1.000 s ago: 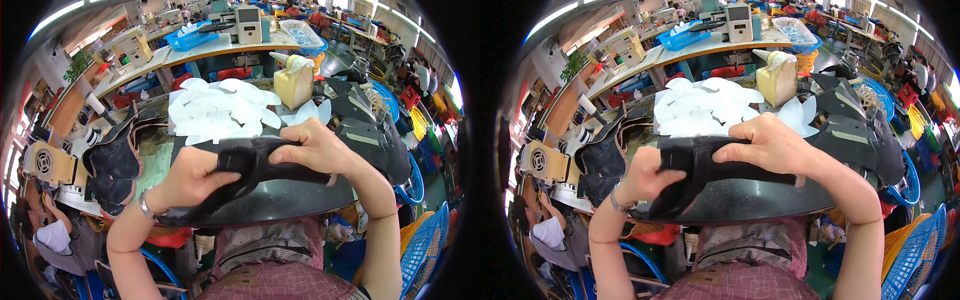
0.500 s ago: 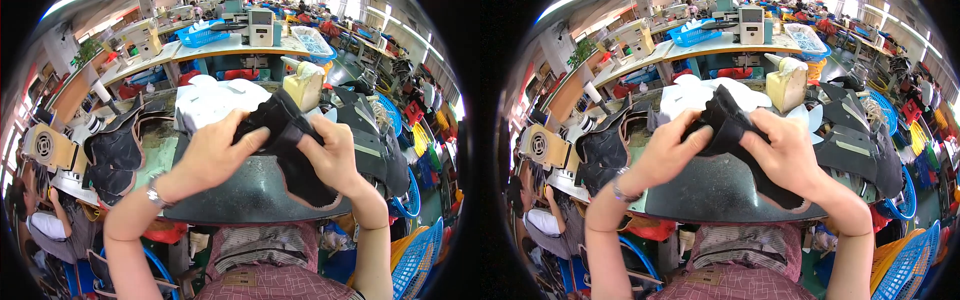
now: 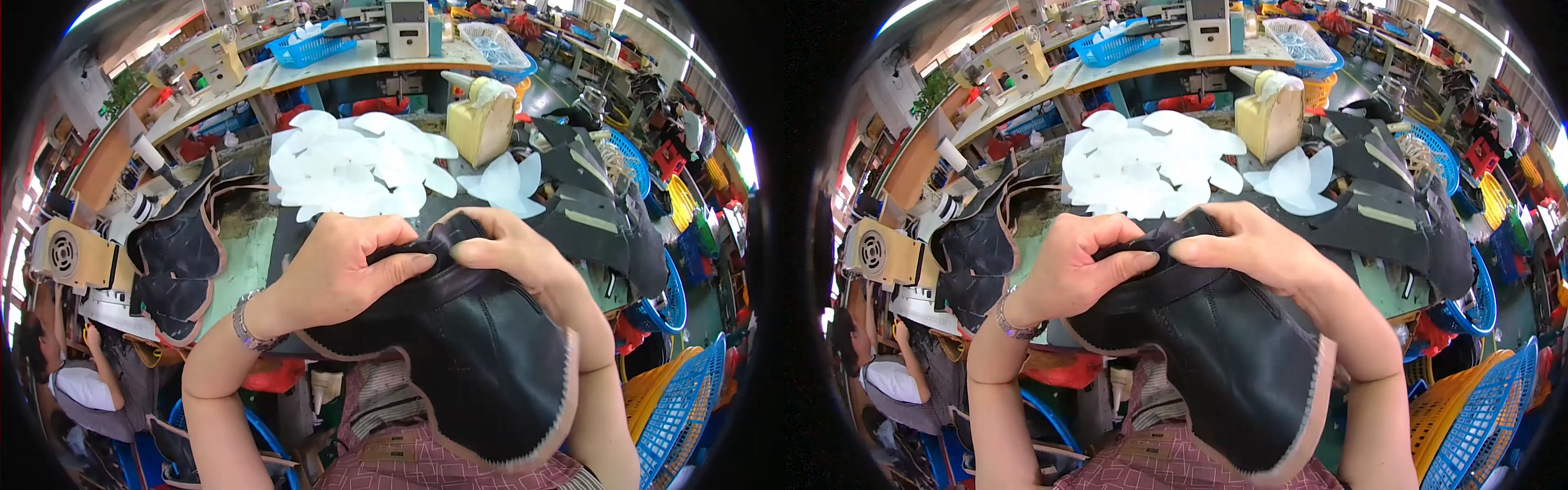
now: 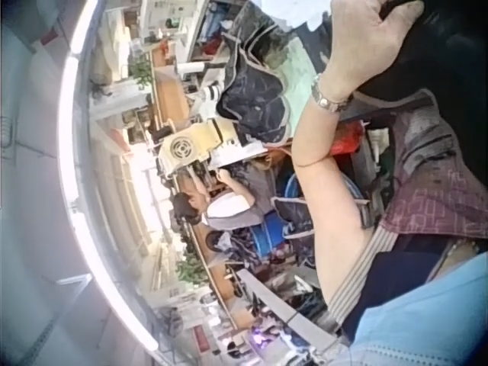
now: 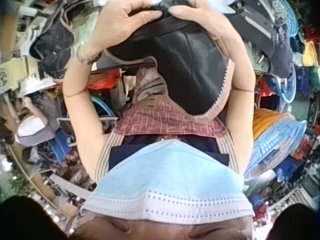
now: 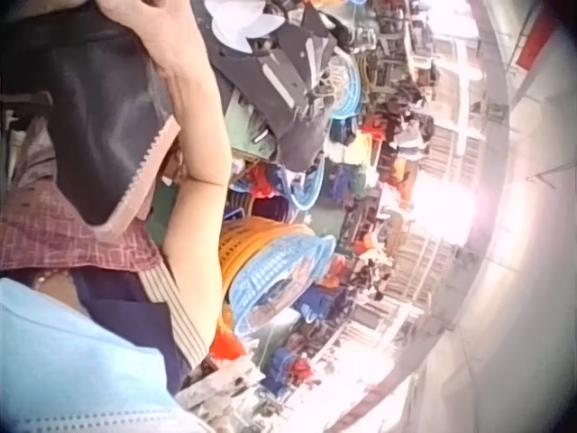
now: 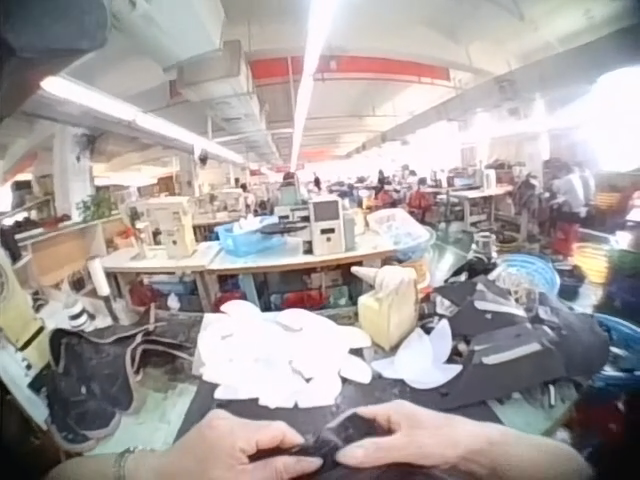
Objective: Assembling and aligning shoe upper components with lining and reinforcement materials.
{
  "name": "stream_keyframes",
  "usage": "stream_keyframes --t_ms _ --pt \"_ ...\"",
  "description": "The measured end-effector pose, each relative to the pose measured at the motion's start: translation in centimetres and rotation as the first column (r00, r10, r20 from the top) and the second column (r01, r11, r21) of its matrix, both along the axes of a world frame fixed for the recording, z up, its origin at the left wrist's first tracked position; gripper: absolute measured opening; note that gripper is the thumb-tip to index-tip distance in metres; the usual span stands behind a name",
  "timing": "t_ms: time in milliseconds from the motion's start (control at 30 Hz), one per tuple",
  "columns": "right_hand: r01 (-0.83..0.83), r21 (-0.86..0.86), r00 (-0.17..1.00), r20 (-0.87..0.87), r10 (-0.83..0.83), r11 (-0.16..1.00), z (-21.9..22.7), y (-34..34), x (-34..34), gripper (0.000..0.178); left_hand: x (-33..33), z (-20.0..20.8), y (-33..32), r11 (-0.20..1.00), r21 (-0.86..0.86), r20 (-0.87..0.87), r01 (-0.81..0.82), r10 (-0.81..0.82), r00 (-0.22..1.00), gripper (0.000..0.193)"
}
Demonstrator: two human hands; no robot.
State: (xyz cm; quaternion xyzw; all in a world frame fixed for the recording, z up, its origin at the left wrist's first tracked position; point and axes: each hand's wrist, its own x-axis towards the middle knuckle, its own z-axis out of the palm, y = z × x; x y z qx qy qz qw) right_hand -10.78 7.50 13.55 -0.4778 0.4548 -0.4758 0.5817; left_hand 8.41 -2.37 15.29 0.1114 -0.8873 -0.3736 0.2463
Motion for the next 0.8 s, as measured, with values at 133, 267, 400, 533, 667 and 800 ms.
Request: stream_keyframes --t_ms 133,267,400,533,667,800 --pt "0.078 -0.155 0.994 0.091 -0.064 0.985 -1.4 1.1 0.8 0.019 -0.1 -0.7 -0.3 0.999 0.040 0.023 0.015 -0.016 1.000 0.017" --pt "0.204 -0.229 0.941 0.313 -0.126 0.952 -3.7 2.1 2.1 0.024 -0.1 -1.8 -2.5 0.935 0.103 0.019 0.339 -0.342 0.939 0.025" --pt "0.117 -0.357 0.978 0.205 -0.045 0.927 -5.9 -0.5 -0.6 0.028 -0.7 -1.5 -2.0 0.783 0.493 0.184 0.380 -0.521 0.834 0.028" --pt "-0.303 -0.124 0.943 0.104 0.316 0.945 -3.9 -2.2 -3.0 0.043 -1.0 -0.3 -2.4 0.824 0.538 0.345 0.180 -0.410 0.844 0.025" --pt "-0.159 -0.111 0.987 -0.007 0.159 0.981 -3.6 -1.3 -2.6 0.037 -0.4 -1.7 -4.2 0.871 0.473 0.365 0.136 -0.334 0.869 0.029" --pt "-0.059 -0.049 0.971 0.231 0.069 0.997 -5.1 -0.8 -3.2 0.032 -0.8 -1.9 -4.2 0.797 0.586 0.371 0.149 -0.427 0.824 0.035"
